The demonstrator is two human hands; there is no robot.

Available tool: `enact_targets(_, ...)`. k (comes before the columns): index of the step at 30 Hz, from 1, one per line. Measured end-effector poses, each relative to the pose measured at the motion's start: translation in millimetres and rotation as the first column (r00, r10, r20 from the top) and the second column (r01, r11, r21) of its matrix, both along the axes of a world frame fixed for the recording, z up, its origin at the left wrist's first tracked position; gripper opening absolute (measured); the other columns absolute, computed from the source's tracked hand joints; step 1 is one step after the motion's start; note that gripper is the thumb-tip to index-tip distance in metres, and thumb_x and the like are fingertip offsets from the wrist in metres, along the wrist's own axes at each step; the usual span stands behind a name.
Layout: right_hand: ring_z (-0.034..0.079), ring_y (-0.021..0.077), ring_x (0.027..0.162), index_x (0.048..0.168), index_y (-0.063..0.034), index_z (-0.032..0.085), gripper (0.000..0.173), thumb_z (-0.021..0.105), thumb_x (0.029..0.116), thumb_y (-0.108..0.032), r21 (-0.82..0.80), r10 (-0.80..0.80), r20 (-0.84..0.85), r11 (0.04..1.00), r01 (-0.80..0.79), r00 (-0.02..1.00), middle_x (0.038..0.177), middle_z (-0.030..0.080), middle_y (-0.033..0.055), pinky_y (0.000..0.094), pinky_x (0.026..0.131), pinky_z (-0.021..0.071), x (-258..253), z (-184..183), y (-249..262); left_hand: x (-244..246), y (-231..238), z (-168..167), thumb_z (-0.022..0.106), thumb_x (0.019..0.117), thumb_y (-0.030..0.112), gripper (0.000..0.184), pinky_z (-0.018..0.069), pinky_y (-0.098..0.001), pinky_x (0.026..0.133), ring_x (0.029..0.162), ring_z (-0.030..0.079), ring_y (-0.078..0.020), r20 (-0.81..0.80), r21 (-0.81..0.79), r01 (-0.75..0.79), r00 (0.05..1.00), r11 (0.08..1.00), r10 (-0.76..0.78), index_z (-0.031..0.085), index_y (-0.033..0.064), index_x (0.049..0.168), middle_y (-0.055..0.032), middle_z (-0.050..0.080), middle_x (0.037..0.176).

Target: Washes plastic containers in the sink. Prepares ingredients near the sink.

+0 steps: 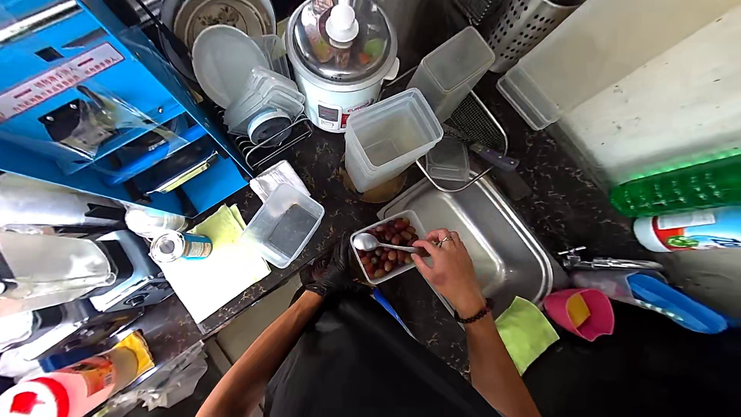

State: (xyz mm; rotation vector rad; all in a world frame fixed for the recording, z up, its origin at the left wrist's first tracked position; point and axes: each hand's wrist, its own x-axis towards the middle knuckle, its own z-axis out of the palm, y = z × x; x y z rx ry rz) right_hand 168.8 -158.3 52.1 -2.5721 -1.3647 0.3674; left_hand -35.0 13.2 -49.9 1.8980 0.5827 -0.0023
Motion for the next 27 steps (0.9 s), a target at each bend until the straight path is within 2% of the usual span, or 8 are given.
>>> enact_targets(4, 0.066, 0.0288, 0.106, 0.109, -0.0055, 0.071, 0.022, 0.065, 0.0992, -0.025, 0.064, -0.096, -0.265, 0.991, 0.117, 0.960, 0.112, 0.070, 0.0143, 0.0470, 0.093, 0.0540, 2, 18, -4, 19, -6, -9, 0.092, 0.0629, 0.035, 0.126, 0.0242, -0.0411, 0.124, 0.147, 0.034, -0.0364, 0.026, -0.021, -0.050, 0.998, 0.999, 0.051, 0.020, -0.0124, 0.154, -0.0327, 0.036, 0.155)
enact_targets(9, 0.071, 0.0090, 0.076, 0.113, -0.0005, 0.064, 0.016, 0.057, 0.1018, -0.010, 0.445, -0.067, -0.628, 0.786, 0.428, 0.775, 0.091, 0.075, 0.0019, 0.0271, 0.072, 0.0614, 22, 48, -25, 23, -7, -27, 0.087, 0.0545, 0.058, 0.123, 0.0343, -0.0439, 0.118, 0.136, 0.050, -0.0302, 0.116, 0.098, -0.095, 0.990, 0.991, 0.084, 0.040, -0.0075, 0.148, -0.0230, 0.055, 0.143)
enact_targets(14, 0.071, 0.0109, 0.086, 0.127, 0.0029, 0.062, 0.030, 0.049, 0.1062, -0.014, 0.524, -0.313, -0.431, 0.677, 0.517, 0.846, 0.103, 0.074, 0.0085, 0.0302, 0.079, 0.0597, 80, 45, -19, 29, 0, 6, 0.093, 0.0559, 0.040, 0.125, 0.0389, -0.0409, 0.116, 0.135, 0.051, -0.0316, 0.145, 0.000, -0.142, 0.979, 0.990, 0.141, 0.030, -0.0124, 0.150, -0.0277, 0.052, 0.143)
enact_targets(17, 0.065, 0.0286, 0.122, 0.140, -0.0030, 0.060, 0.039, 0.045, 0.1104, -0.023, 0.423, -0.404, -0.272, 0.765, 0.486, 0.873, 0.132, 0.067, 0.0178, 0.0471, 0.108, 0.0489, 113, -1, 22, 30, -2, 19, 0.084, 0.0673, 0.053, 0.116, 0.0348, -0.0387, 0.118, 0.137, 0.049, -0.0264, 0.111, 0.082, -0.117, 0.988, 0.990, 0.108, 0.032, -0.0086, 0.151, -0.0223, 0.053, 0.145)
enact_targets(21, 0.055, 0.0436, 0.131, 0.135, -0.0131, 0.069, 0.035, 0.048, 0.1074, -0.019, 0.257, -0.470, -0.014, 0.851, 0.458, 0.882, 0.128, 0.069, 0.0206, 0.0646, 0.111, 0.0369, 150, -71, 64, 27, 7, 18, 0.085, 0.0683, 0.056, 0.130, 0.0255, -0.0316, 0.122, 0.147, 0.035, -0.0213, 0.071, 0.085, 0.027, 0.997, 0.996, -0.033, 0.015, -0.0091, 0.156, -0.0229, 0.038, 0.157)
enact_targets(23, 0.051, 0.0396, 0.137, 0.139, -0.0187, 0.066, 0.037, 0.047, 0.1073, -0.020, 0.152, -0.488, 0.011, 0.864, 0.480, 0.873, 0.134, 0.067, 0.0145, 0.0634, 0.113, 0.0330, 147, -82, 72, 30, -6, -21, 0.086, 0.0653, 0.051, 0.122, 0.0338, -0.0256, 0.117, 0.136, 0.051, -0.0292, 0.550, 0.051, -0.191, 0.825, 0.980, 0.132, 0.030, -0.0212, 0.145, -0.0373, 0.051, 0.138)
enact_targets(25, 0.045, 0.0382, 0.142, 0.142, -0.0197, 0.063, 0.039, 0.048, 0.1055, -0.020, 0.136, -0.469, 0.013, 0.876, 0.463, 0.883, 0.142, 0.063, 0.0113, 0.0646, 0.114, 0.0305, 139, -88, 74, 30, 0, 65, 0.081, 0.0815, 0.011, 0.092, 0.0374, -0.0163, 0.110, 0.132, 0.050, -0.0062, 0.098, -0.233, -0.141, 0.981, 0.962, 0.167, 0.025, -0.0095, 0.152, -0.0179, 0.052, 0.145)
enact_targets(27, 0.036, 0.0406, 0.148, 0.144, -0.0185, 0.060, 0.043, 0.053, 0.1024, -0.019, 0.187, -0.442, -0.014, 0.880, 0.437, 0.897, 0.152, 0.053, 0.0128, 0.0694, 0.114, 0.0260, 130, -89, 71, 48, 10, 130, 0.047, 0.1027, -0.006, 0.062, 0.0396, -0.0212, 0.108, 0.129, 0.047, -0.0016, -0.381, -0.437, -0.283, 0.918, 0.854, 0.109, 0.018, 0.0028, 0.157, -0.0036, 0.045, 0.152)
